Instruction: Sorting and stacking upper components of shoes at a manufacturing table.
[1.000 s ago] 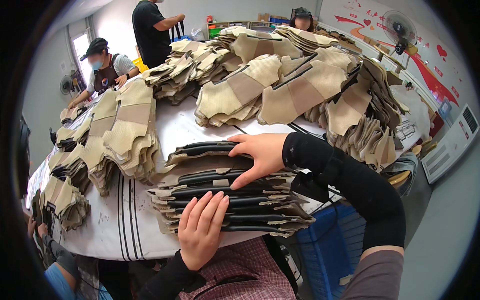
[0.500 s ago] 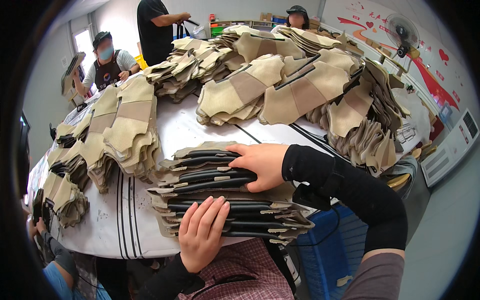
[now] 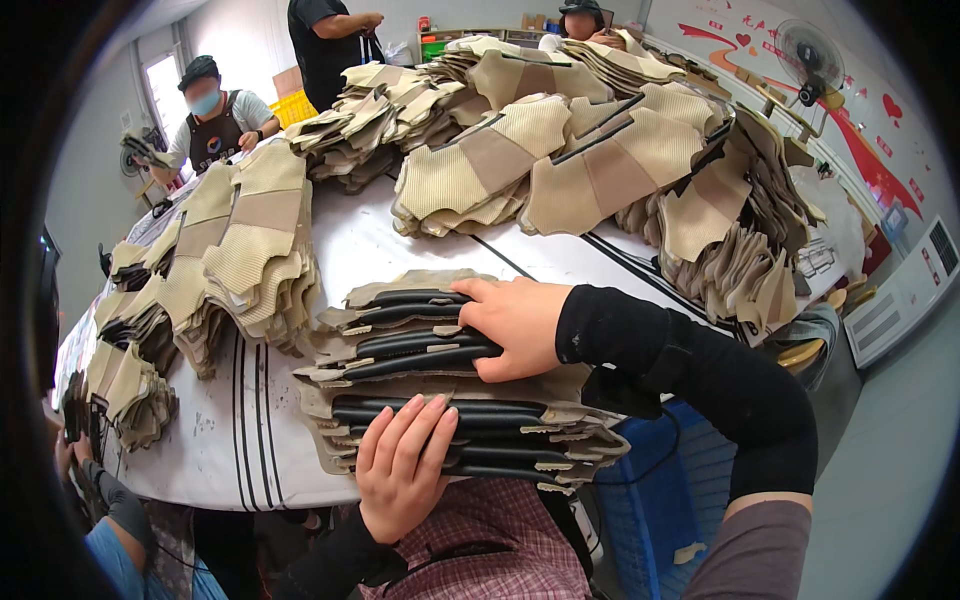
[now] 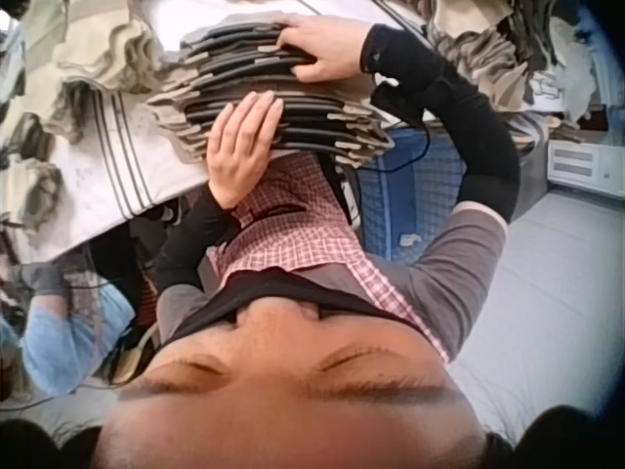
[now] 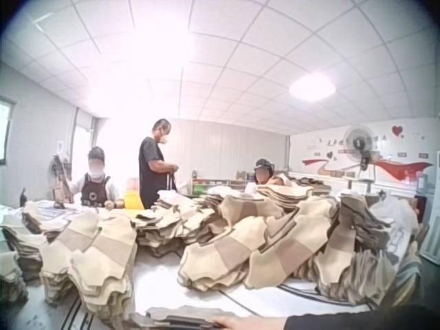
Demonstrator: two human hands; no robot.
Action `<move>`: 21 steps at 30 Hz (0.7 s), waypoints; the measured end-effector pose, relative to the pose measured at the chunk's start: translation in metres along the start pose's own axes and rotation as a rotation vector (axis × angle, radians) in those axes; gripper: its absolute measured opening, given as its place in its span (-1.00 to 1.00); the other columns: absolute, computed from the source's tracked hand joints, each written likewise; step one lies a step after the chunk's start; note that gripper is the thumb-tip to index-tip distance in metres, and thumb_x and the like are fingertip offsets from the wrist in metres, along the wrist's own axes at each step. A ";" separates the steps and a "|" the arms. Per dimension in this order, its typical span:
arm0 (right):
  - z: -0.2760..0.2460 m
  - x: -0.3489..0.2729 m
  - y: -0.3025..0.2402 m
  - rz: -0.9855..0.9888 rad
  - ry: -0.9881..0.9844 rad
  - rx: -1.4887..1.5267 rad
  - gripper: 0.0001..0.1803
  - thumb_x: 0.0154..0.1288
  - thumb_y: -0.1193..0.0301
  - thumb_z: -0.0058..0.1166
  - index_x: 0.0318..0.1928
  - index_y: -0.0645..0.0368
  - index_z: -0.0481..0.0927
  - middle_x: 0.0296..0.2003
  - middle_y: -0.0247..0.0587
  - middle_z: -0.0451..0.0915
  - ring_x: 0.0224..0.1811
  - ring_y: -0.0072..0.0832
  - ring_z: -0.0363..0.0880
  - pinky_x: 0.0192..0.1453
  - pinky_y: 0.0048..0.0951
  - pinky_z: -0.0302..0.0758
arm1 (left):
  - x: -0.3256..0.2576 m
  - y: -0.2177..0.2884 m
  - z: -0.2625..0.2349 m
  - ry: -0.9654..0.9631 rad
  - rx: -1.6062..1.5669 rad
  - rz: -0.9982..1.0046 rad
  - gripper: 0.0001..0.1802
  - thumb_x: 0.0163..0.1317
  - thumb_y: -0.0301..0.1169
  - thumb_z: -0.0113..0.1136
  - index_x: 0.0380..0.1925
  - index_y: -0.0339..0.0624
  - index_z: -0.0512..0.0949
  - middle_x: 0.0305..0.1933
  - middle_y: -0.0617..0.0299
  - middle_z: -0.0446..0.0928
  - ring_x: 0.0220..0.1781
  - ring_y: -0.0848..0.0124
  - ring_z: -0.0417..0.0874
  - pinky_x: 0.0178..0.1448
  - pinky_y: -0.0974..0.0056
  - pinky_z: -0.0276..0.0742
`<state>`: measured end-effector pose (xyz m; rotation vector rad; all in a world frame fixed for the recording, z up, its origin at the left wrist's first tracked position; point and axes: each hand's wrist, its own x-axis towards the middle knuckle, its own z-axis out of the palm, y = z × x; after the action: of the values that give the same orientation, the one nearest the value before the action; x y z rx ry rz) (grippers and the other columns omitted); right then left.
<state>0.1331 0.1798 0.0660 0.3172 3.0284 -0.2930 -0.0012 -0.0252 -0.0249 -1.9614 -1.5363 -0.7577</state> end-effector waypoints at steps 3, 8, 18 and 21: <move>0.004 0.003 -0.002 -0.047 0.014 -0.157 -0.50 0.09 0.28 0.16 -0.01 0.33 0.43 0.25 0.23 0.21 0.14 0.02 0.42 0.23 -0.23 0.37 | -0.001 0.000 -0.001 -0.020 -0.013 -0.004 -0.52 0.05 -0.50 0.08 0.06 -0.08 0.52 0.16 0.30 0.47 0.21 0.34 0.48 0.32 0.17 0.31; 0.003 0.008 0.022 -0.067 0.164 -0.019 -0.56 0.05 0.45 0.15 -0.08 0.34 0.32 0.18 0.24 0.25 -0.09 0.03 0.53 0.02 -0.19 0.48 | 0.003 -0.003 0.003 0.074 -0.055 0.011 -0.57 0.24 -0.36 0.14 0.14 0.01 0.42 0.17 0.28 0.48 0.19 0.38 0.50 0.29 0.22 0.36; -0.014 0.012 0.025 0.017 0.190 0.159 -0.46 0.11 0.55 0.11 0.11 0.07 0.25 0.15 0.00 0.35 -0.03 0.00 0.52 0.00 -0.20 0.50 | 0.003 -0.013 0.011 0.174 -0.167 -0.072 -0.19 -0.30 -0.53 0.42 0.10 -0.11 0.34 0.05 0.14 0.37 0.10 0.19 0.41 0.17 0.11 0.28; -0.013 0.011 0.026 0.023 0.187 0.156 -0.45 0.11 0.53 0.11 0.13 0.07 0.26 0.05 -0.05 0.43 -0.02 -0.06 0.52 0.00 -0.21 0.50 | 0.001 -0.014 0.015 0.214 -0.156 -0.073 -0.34 -0.23 -0.49 0.41 0.00 -0.03 0.41 -0.08 0.27 0.36 -0.03 0.31 0.40 0.07 0.18 0.25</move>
<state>0.1267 0.2092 0.0732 0.4123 3.1889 -0.5283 -0.0128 -0.0110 -0.0342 -1.8704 -1.4648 -1.1103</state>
